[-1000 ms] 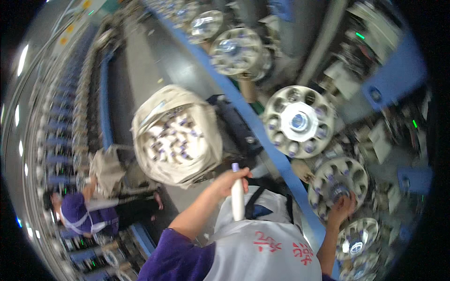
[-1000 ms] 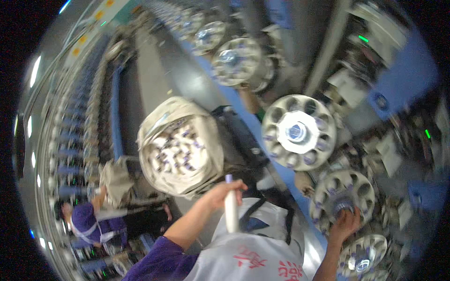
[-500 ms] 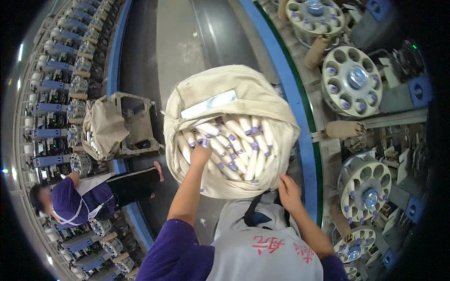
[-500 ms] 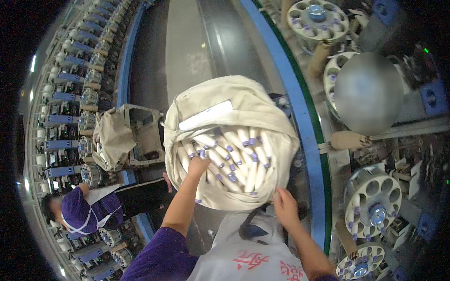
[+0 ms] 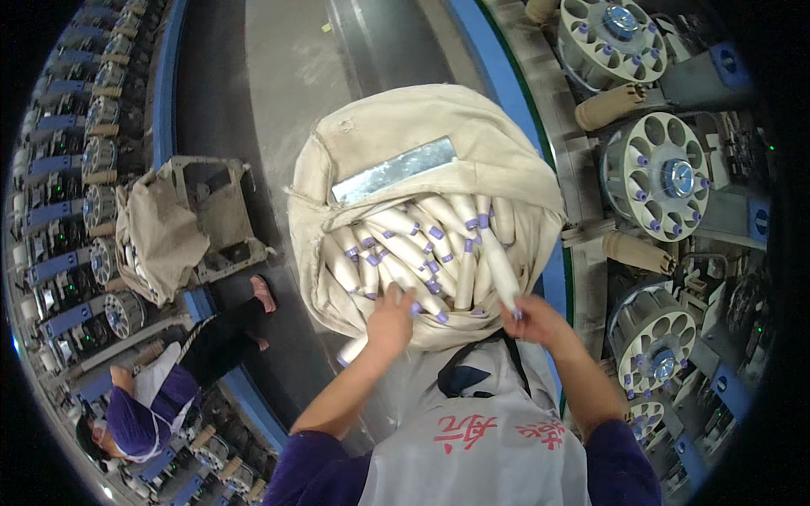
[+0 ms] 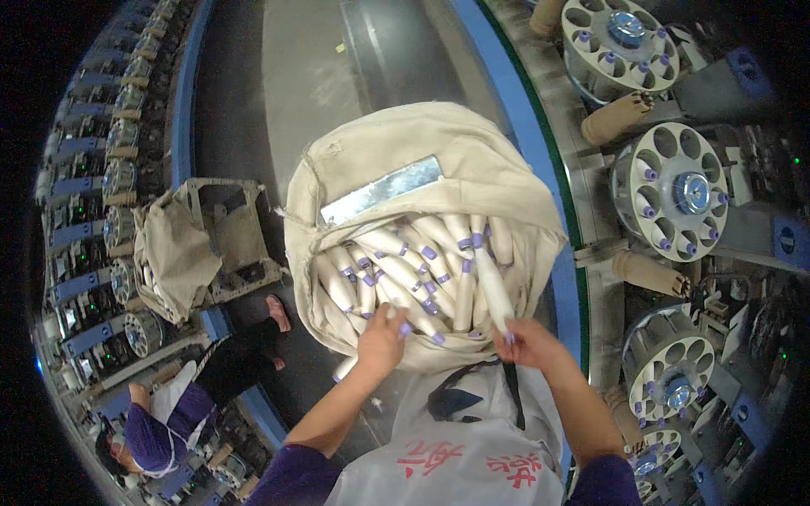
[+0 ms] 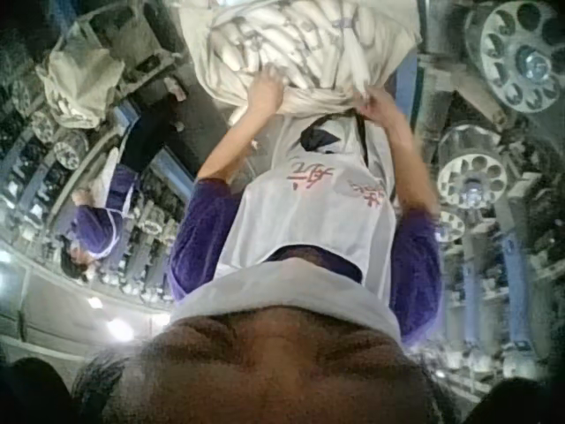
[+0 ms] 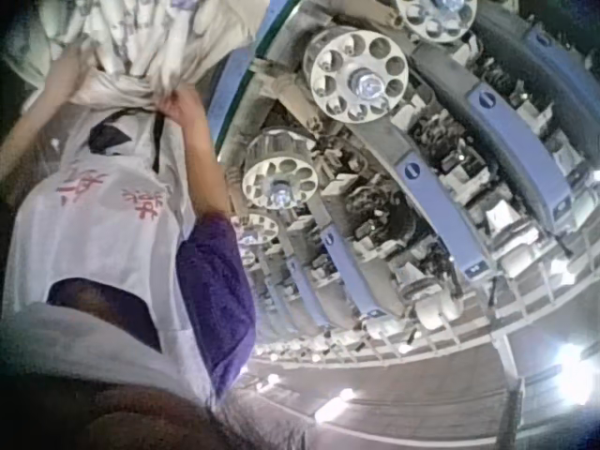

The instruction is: The person repeatedly picks up white cylindrical spools from a large cloth bag and places them into slots on rotating circular fixtures attached to industrial machines. The person also briefly adjusts a large white roll on a machine.

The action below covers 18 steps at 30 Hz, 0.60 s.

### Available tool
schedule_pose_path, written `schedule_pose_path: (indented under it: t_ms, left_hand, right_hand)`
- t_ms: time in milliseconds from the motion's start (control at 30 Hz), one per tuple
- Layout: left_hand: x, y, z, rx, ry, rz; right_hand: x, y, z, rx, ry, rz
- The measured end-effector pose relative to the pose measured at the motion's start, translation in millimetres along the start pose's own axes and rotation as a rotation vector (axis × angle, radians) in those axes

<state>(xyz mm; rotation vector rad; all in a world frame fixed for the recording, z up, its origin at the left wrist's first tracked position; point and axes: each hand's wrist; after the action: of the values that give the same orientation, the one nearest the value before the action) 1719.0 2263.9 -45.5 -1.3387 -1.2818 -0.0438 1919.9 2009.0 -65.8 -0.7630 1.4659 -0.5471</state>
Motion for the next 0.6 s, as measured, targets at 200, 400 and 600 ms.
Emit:
schedule_pose_path:
  t_ms: [200,400,600]
  left_hand:
    - [34.6,86.1,-34.1,-0.594,0.803,0.239]
    - [109.0,190.8,-75.8,-0.030,-0.150,0.248]
    - [41.9,261.7,-101.4,-0.033,-0.589,0.333]
  right_hand:
    - [-4.4,-40.6,-8.7,0.039,-0.177,0.020]
    - [-22.4,-56.9,-16.1,0.372,-0.244,0.003]
    - [0.7,-116.6,-30.0,0.693,-0.585,-0.266]
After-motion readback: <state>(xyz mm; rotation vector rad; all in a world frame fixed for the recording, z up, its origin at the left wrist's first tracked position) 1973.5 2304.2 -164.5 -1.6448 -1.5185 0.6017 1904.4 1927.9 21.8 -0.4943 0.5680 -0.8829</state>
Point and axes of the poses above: each hand's wrist, its own y-axis towards the middle knuckle, its own x-axis out of the back of the hand, z = x × y, and after that the axes turned 5 degrees about z, right-handed
